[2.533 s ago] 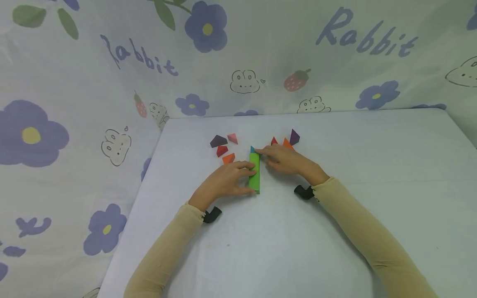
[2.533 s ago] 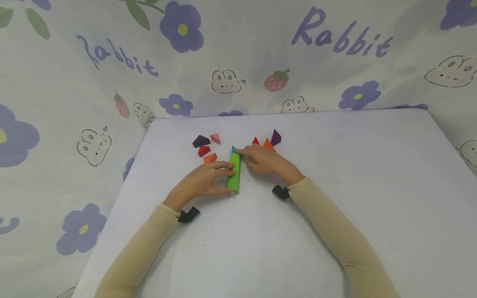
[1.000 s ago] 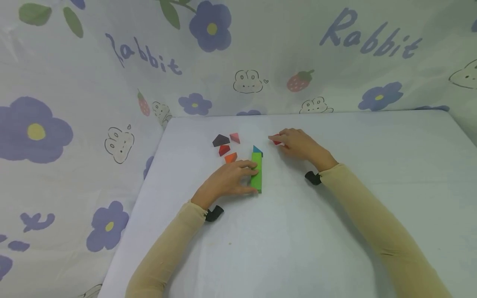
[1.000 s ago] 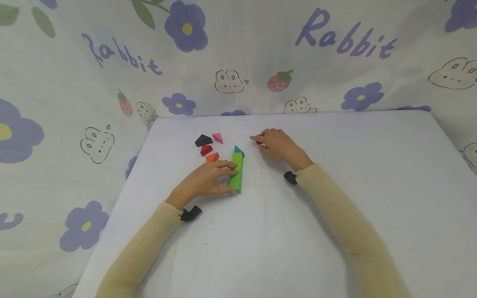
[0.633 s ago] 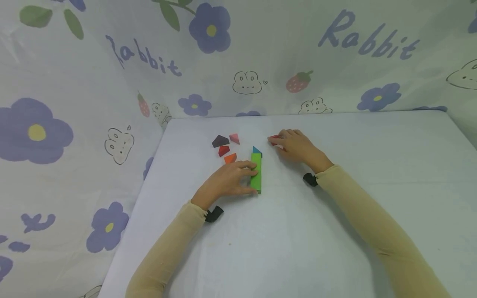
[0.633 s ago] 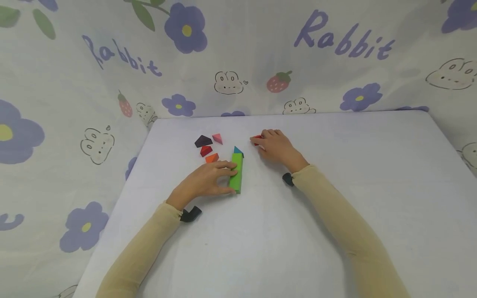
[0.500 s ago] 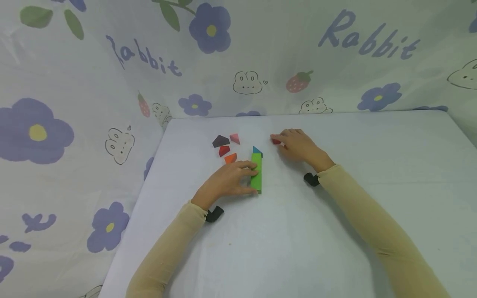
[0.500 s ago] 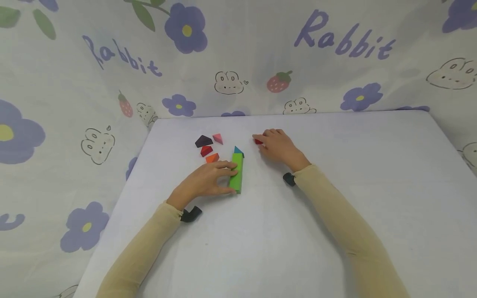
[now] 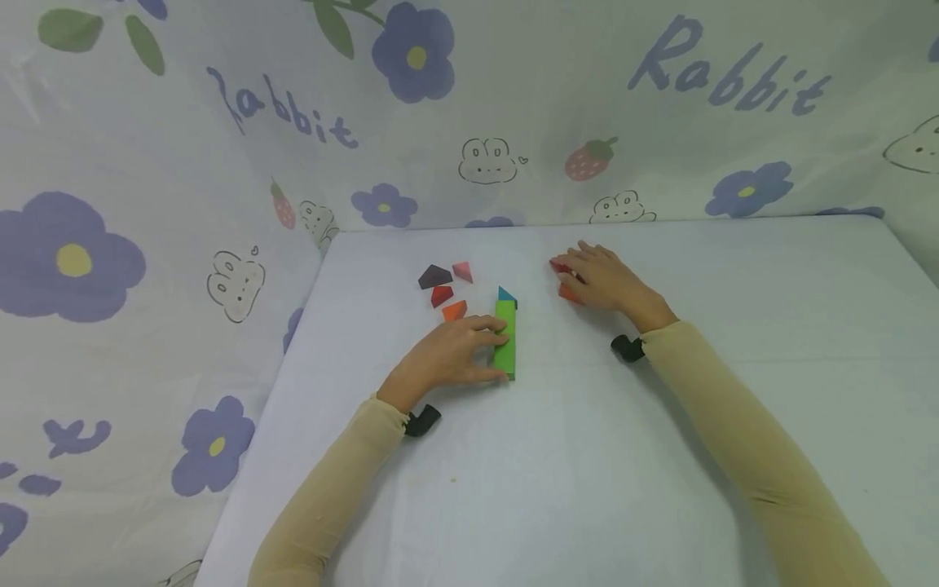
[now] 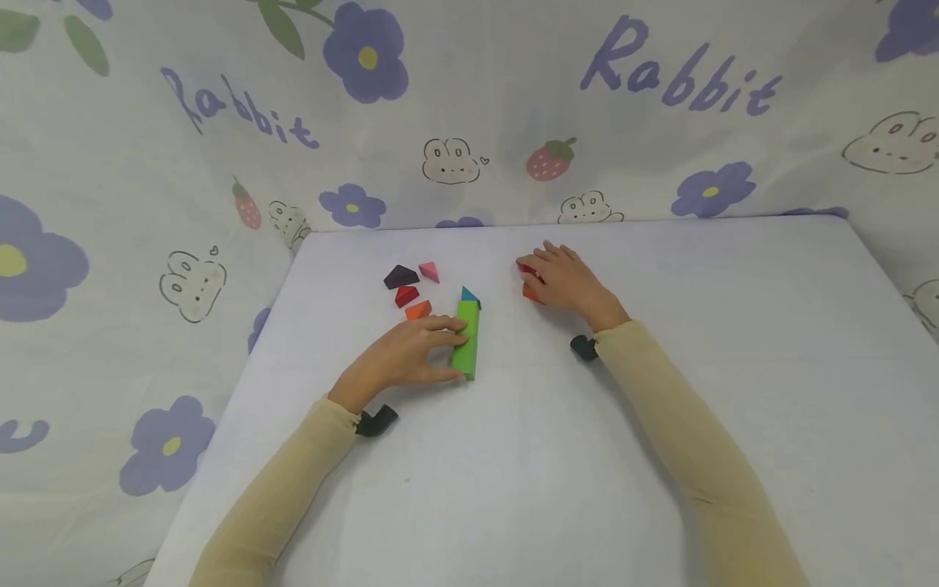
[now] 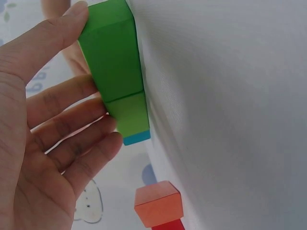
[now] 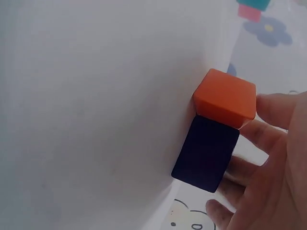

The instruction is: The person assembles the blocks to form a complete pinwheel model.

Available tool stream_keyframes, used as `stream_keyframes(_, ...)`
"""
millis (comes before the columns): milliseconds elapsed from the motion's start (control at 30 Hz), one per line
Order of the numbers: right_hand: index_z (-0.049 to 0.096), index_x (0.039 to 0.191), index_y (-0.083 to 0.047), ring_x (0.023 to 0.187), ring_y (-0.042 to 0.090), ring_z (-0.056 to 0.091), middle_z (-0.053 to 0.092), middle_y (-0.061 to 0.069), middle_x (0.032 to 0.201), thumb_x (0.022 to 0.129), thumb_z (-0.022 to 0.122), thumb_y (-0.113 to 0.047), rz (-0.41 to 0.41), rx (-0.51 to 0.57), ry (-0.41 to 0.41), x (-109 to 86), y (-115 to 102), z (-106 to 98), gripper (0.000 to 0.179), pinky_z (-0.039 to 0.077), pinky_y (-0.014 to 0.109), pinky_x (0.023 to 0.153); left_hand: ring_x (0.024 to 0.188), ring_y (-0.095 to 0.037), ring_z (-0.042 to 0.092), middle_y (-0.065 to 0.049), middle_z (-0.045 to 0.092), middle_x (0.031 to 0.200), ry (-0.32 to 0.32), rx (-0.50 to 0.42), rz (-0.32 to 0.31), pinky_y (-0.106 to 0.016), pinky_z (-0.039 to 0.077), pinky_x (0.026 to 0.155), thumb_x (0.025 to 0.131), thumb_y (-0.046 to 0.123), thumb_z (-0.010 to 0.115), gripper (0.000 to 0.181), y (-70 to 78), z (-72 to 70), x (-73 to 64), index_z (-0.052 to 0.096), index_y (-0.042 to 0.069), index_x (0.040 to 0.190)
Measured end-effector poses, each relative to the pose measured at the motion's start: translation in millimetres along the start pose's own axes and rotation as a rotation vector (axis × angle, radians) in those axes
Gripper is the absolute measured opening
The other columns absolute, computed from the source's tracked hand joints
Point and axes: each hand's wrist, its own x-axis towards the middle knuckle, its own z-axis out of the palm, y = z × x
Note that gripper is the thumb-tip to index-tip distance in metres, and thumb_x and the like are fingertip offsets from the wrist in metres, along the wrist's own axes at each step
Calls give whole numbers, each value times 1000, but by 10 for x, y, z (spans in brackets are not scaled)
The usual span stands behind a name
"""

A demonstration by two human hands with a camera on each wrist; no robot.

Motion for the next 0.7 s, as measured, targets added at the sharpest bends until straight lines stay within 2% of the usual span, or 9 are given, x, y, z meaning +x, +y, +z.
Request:
stream_keyframes(167,40,149,-11,150,38,17,33,20,156,103,45,-32,-28,-15,-15,24,-23,16,51,9,55,122,127,-18,56,-1,61,135,-2,3,-3,-32,50,102,77,51,79,61,-2,0,6,69,14,125)
stream_keyframes(300,47,146,-17,149,39,19,36,20,155,102,47,-32,-57,-38,8,24,-55,28,46,13,57,121,127,-18,56,-1,61,135,0,4,-1,-32,50,102,77,51,78,61,-2,-5,3,69,14,125)
stream_keyframes(433,55,140,-17,148,40,21,38,20,153,102,49,-31,-95,-89,-16,29,-73,38,41,13,58,121,127,-18,56,0,61,135,3,8,-2,-32,50,102,78,52,78,61,-2,-11,-1,69,15,125)
stream_keyframes(533,57,139,-15,149,39,19,35,20,155,103,46,-31,-80,-114,-32,40,-57,39,41,12,56,122,127,-18,56,0,61,135,5,3,0,-32,50,102,78,51,78,60,-4,-9,-1,69,15,125)
stream_keyframes(700,55,140,-13,149,39,16,30,20,158,104,43,-31,-50,-95,-44,66,-23,19,42,11,56,122,127,-17,56,0,61,134,7,-3,5,-32,50,101,78,50,78,60,-10,5,-2,69,15,125)
